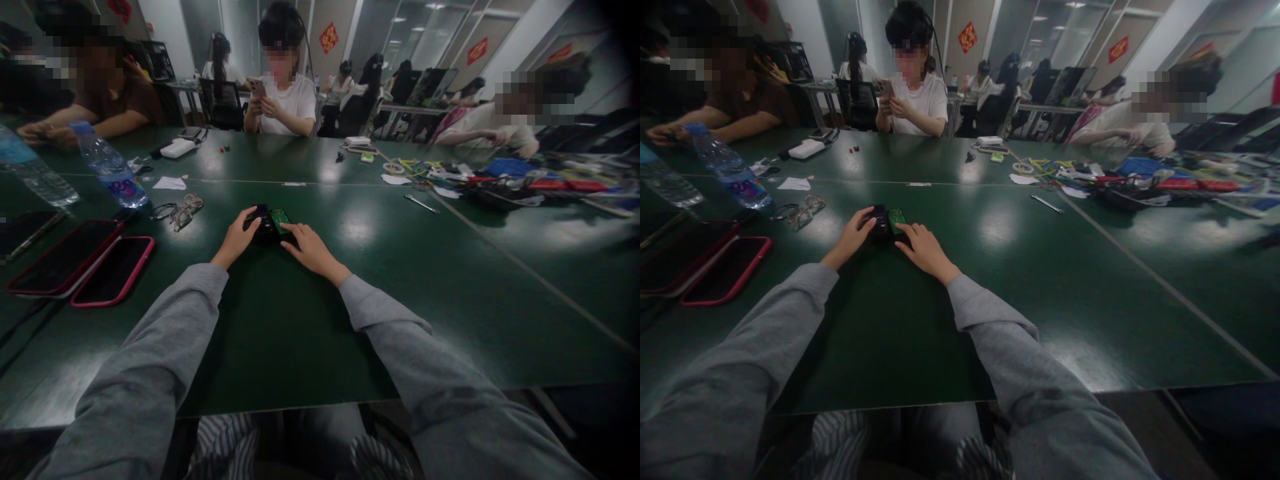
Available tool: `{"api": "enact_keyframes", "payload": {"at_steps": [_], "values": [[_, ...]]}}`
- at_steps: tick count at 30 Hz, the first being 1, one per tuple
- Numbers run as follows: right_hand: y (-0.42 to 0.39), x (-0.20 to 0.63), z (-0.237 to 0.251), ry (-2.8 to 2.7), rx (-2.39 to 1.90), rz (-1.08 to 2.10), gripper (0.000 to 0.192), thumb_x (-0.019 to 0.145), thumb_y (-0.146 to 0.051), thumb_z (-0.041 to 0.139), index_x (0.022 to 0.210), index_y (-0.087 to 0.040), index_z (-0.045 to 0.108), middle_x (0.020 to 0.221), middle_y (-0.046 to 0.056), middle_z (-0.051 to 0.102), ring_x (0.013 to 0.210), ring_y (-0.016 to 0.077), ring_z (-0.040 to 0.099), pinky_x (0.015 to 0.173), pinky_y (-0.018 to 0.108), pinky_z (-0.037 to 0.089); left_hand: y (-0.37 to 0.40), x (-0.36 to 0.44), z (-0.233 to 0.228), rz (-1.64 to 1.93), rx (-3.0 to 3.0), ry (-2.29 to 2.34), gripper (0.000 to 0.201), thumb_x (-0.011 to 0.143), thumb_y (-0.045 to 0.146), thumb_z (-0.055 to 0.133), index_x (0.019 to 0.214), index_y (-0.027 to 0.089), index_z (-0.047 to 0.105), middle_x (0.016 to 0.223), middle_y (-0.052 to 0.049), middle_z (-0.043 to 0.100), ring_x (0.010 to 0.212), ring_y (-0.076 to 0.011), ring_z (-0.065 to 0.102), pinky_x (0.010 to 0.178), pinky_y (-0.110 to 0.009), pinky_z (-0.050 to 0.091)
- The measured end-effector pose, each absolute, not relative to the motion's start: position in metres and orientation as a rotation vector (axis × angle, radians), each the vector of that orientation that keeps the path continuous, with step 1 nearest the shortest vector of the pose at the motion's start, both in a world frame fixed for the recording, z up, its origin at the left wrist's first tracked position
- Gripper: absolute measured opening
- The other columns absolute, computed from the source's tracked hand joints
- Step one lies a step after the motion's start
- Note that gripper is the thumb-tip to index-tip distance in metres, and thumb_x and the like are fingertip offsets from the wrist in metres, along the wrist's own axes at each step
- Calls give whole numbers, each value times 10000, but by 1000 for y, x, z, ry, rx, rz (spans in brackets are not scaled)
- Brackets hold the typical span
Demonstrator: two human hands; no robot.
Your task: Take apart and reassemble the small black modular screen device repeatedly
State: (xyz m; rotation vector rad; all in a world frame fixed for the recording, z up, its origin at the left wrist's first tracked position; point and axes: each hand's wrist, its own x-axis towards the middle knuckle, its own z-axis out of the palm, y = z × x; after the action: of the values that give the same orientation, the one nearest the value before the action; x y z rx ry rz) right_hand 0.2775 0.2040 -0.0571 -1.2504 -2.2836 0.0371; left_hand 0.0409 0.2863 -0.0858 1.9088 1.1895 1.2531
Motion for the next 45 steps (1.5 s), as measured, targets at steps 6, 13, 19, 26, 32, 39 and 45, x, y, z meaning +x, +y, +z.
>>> {"api": "enact_keyframes", "payload": {"at_steps": [6,13,19,26,32,39,45], "values": [[202,277,-55,-2288,-1264,41,490,1034,-421,491,1461,-186,446,1186,116,591,1048,263,558,919,438,507,287,40,-87,1229,1888,1199,522,942,501,538,1411,272,521,1461,-91,569,1304,-267,590,1109,-501,474],[201,277,-53,-2288,-1280,51,492,1035,-425,485,1460,-181,447,1194,124,594,1051,272,564,904,444,515,286,40,-87,1221,1876,1198,528,945,501,538,1422,276,516,1463,-94,566,1307,-275,586,1106,-517,475],[201,276,-53,-2285,-1286,60,482,1037,-427,473,1457,-192,449,1212,128,593,1085,280,558,943,460,503,288,41,-88,1274,1874,1157,502,937,476,563,1390,260,544,1434,-91,593,1269,-258,614,1126,-485,458],[201,276,-54,-2286,-1296,64,480,1038,-437,466,1461,-213,444,1209,124,593,1081,284,563,938,462,508,289,41,-90,1274,1861,1159,495,934,468,575,1388,272,549,1433,-84,595,1259,-258,623,1120,-482,463],[203,276,-55,-2288,-1286,50,487,1038,-437,465,1460,-195,445,1198,127,591,1064,280,562,922,454,509,290,40,-90,1273,1868,1173,497,938,468,570,1395,277,542,1444,-85,586,1268,-262,617,1108,-491,473],[202,277,-54,-2285,-1287,54,483,1038,-441,460,1457,-202,450,1190,126,597,1051,280,560,909,457,510,285,41,-85,1261,1881,1182,479,943,453,564,1387,273,546,1444,-86,587,1267,-259,619,1110,-486,474],[202,276,-55,-2284,-1284,50,490,1037,-437,467,1462,-193,447,1193,127,593,1054,276,561,909,444,512,287,40,-87,1257,1876,1161,504,932,466,575,1392,265,541,1452,-94,577,1277,-270,611,1103,-499,479]]}}
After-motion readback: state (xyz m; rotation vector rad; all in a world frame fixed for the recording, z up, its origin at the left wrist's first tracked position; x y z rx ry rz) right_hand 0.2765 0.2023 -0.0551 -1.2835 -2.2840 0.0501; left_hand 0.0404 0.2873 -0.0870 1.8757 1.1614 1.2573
